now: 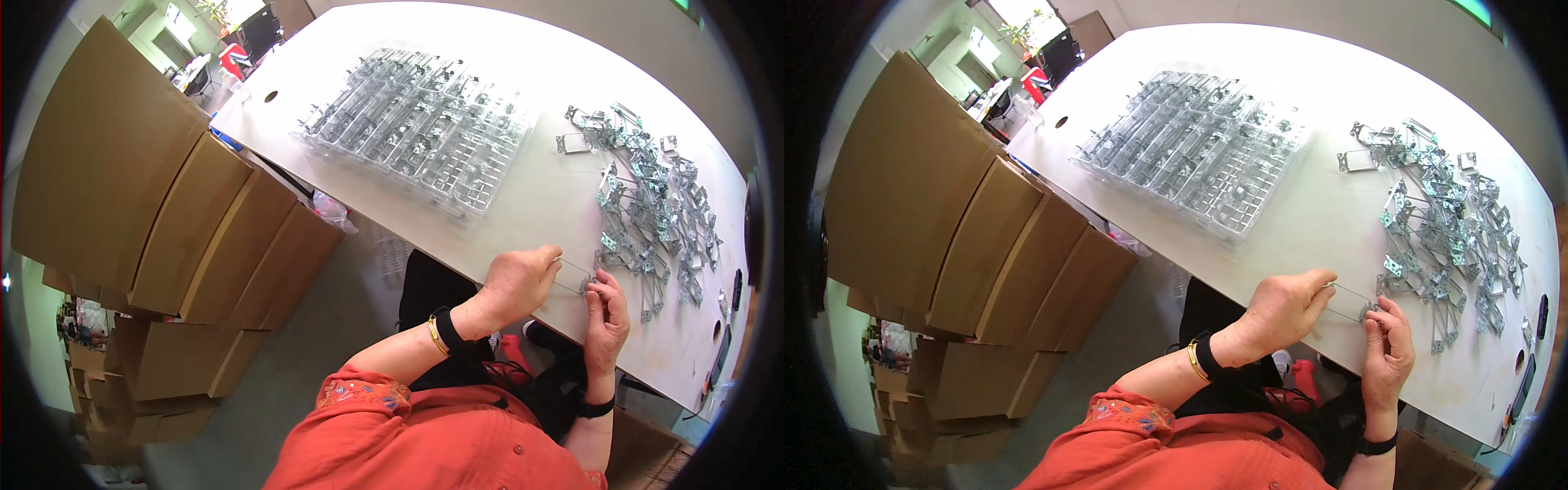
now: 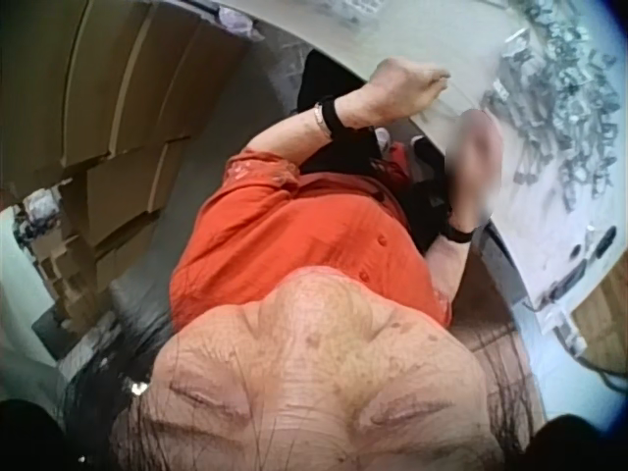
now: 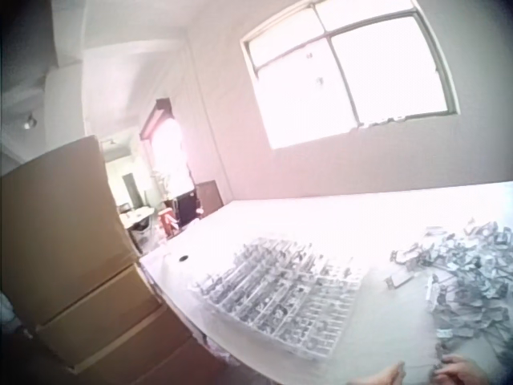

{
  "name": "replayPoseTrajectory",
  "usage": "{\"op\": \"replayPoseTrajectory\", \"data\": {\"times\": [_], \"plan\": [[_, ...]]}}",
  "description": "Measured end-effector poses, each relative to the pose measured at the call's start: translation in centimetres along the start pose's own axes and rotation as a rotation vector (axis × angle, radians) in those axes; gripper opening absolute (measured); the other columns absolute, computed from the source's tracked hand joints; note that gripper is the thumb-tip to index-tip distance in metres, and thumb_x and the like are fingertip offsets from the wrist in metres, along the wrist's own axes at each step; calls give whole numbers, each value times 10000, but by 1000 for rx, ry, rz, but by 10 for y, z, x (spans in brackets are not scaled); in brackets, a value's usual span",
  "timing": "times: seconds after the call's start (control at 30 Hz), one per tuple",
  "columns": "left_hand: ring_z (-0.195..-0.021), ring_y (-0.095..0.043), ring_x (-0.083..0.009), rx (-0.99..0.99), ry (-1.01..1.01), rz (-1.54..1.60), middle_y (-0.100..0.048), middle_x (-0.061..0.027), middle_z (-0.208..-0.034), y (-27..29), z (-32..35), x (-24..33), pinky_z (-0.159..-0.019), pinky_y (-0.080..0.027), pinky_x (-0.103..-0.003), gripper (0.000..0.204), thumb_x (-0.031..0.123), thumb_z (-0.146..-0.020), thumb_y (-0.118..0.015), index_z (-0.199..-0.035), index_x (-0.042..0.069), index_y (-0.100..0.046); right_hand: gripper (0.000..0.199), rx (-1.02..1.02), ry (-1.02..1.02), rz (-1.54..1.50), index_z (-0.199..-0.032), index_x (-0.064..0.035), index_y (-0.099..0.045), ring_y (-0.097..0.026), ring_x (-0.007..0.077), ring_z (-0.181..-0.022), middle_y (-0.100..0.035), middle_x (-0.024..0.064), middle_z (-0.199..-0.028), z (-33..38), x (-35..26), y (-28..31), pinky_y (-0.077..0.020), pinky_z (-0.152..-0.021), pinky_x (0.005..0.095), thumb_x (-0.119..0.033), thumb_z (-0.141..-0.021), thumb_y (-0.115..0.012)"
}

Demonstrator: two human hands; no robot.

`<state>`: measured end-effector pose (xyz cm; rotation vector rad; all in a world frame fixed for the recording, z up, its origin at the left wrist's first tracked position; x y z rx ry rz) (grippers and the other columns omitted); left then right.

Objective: The person assembles small metal brackets by hand at a white table. They pick up a metal frame and a small metal piece, fit them together, and place the assembled unit into a clear plastic organizer tray. The person repeats this process for multiple units throughout the clip.

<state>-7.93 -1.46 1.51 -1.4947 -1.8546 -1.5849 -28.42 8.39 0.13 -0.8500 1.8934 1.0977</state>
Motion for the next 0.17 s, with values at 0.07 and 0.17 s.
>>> {"op": "replayPoseTrajectory", "data": {"times": [0.07,0.17], "plan": [[-854,-790,-408,-38,16,-51,-782,-223,-926,-2,-1,0,-727,-616,-487,267,200,-1058,-754,-1292,70,-743,111,-16,-25,1,-1207,-35,-767,-693,247,-1279,-714,179,-1447,0,3,-1,-548,-1080,366,-50,-1100,-742],[-838,-791,-410,-100,79,-126,-780,-228,-898,-3,-3,2,-718,-612,-500,411,224,-1044,-782,-1421,102,-676,143,-49,-98,30,-1253,-54,-765,-691,244,-1272,-685,172,-1502,4,15,1,-543,-1081,364,-88,-1118,-733]]}}
Point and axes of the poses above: each hand's wrist, its own z-axis away from the middle knuckle, its own y-axis out of the back of the hand, x = y × z, the point moved 6 cm from there along -z, towards the middle knuckle
